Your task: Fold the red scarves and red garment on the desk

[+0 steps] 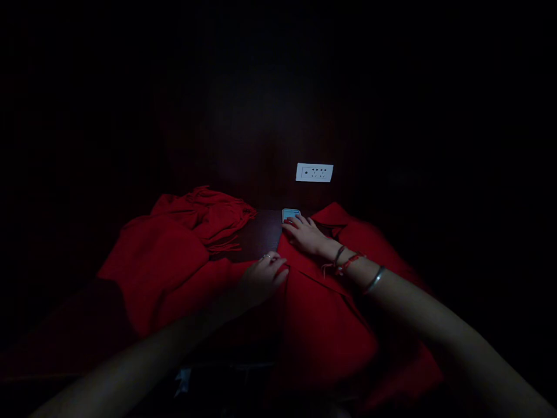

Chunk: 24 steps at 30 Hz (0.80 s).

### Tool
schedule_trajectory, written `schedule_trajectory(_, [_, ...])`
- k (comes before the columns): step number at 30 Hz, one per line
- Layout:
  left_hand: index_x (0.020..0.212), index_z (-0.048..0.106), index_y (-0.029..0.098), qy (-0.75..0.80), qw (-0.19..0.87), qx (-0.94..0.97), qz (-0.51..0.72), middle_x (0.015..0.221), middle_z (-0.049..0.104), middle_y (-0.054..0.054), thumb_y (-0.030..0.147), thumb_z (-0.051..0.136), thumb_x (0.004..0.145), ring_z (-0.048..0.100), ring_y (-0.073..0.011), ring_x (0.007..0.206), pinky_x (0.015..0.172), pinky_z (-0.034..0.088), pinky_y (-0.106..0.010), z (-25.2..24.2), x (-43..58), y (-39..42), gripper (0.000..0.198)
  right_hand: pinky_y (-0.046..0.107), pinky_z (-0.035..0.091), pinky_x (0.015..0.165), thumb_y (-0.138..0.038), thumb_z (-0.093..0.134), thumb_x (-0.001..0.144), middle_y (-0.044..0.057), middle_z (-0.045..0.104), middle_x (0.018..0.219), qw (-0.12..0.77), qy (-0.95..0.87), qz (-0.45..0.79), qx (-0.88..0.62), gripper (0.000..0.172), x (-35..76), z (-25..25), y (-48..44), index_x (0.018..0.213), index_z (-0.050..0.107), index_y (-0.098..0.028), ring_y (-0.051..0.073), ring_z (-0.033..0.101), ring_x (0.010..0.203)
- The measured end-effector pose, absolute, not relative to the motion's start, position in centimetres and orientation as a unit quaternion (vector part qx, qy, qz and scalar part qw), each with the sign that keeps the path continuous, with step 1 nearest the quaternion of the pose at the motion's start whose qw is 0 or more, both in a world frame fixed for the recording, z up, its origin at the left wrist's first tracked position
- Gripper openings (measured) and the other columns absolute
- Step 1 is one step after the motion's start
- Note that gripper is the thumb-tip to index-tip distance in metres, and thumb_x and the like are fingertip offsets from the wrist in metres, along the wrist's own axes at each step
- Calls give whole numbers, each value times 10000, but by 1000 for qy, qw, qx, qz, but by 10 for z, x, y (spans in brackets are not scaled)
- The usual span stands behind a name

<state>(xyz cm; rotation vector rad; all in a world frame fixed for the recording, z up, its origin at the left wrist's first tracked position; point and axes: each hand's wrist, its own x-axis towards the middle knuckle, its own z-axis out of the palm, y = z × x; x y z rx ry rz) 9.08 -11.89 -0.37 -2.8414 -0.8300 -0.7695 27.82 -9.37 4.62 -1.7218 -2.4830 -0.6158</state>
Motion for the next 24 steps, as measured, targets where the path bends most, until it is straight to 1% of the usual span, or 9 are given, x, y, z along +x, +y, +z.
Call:
schedule_trajectory(2, [1028,508,151,-380,-77,-885,-260,975,566,-77,291,370,817,512,-170,913,794,398,-278,4,104,-101,289,387,318,852,-293,428,768,128,327,1244,87,-735,-162,-653,503,297,39,-118,1238,287,-180,259,306,1110])
schedule_trajectory(5, [1082,473,118,-475,-242,-809,-247,889,599,-84,368,454,763,557,-189,822,717,425,-270,11,126,-72,406,297,370,796,-291,406,778,159,423,1153,115,-636,-62,-761,497,326,30,-149,1228,290,-114,218,436,1004])
schedule_trajectory(8, [1113,442,108,-485,-331,-760,-281,892,606,-79,271,563,690,568,-185,796,701,431,-263,7,146,-51,469,228,387,755,-292,406,779,131,504,1079,127,-579,20,-805,480,343,24,-158,1207,312,-95,177,494,950])
schedule_trajectory(10, [1135,421,140,-473,-352,-746,-309,923,603,-55,167,555,682,569,-156,795,716,430,-247,1,153,-46,473,204,401,713,-312,405,779,112,536,1046,134,-551,41,-823,455,346,23,-151,1175,354,-96,163,517,922])
schedule_trajectory(14, [1196,361,224,-453,-324,-756,-345,945,594,-17,110,506,697,563,-138,818,746,427,-249,-8,151,-47,532,189,415,627,-286,497,711,82,578,974,147,-544,28,-826,417,346,29,-127,1094,436,-134,159,553,846])
schedule_trajectory(17, [1227,315,242,-472,-258,-761,-362,960,582,-32,114,462,721,552,-147,856,748,429,-264,-7,144,-49,542,199,414,628,-231,475,718,73,574,977,163,-553,4,-817,368,350,35,-118,1079,442,-170,155,552,843])
schedule_trajectory(20, [1127,440,230,-497,-181,-772,-354,967,572,-49,112,404,740,535,-153,901,745,425,-252,-4,142,-51,405,227,414,631,-190,386,761,91,575,956,163,-552,-18,-818,343,354,36,-120,1103,413,-167,161,555,824])
schedule_trajectory(22, [1011,532,213,-511,-130,-796,-297,955,566,-66,123,381,745,539,-171,893,735,426,-264,-3,143,-56,319,241,409,616,-139,378,748,114,588,895,149,-552,-20,-820,353,350,34,-124,1099,416,-144,179,565,780])
schedule_trajectory(24, [965,564,192,-519,-82,-819,-229,1001,536,-94,176,365,762,548,-197,866,708,435,-295,-3,146,-64,284,253,404,627,-97,379,729,141,575,914,135,-567,-35,-812,380,340,30,-130,1106,415,-128,194,560,785])
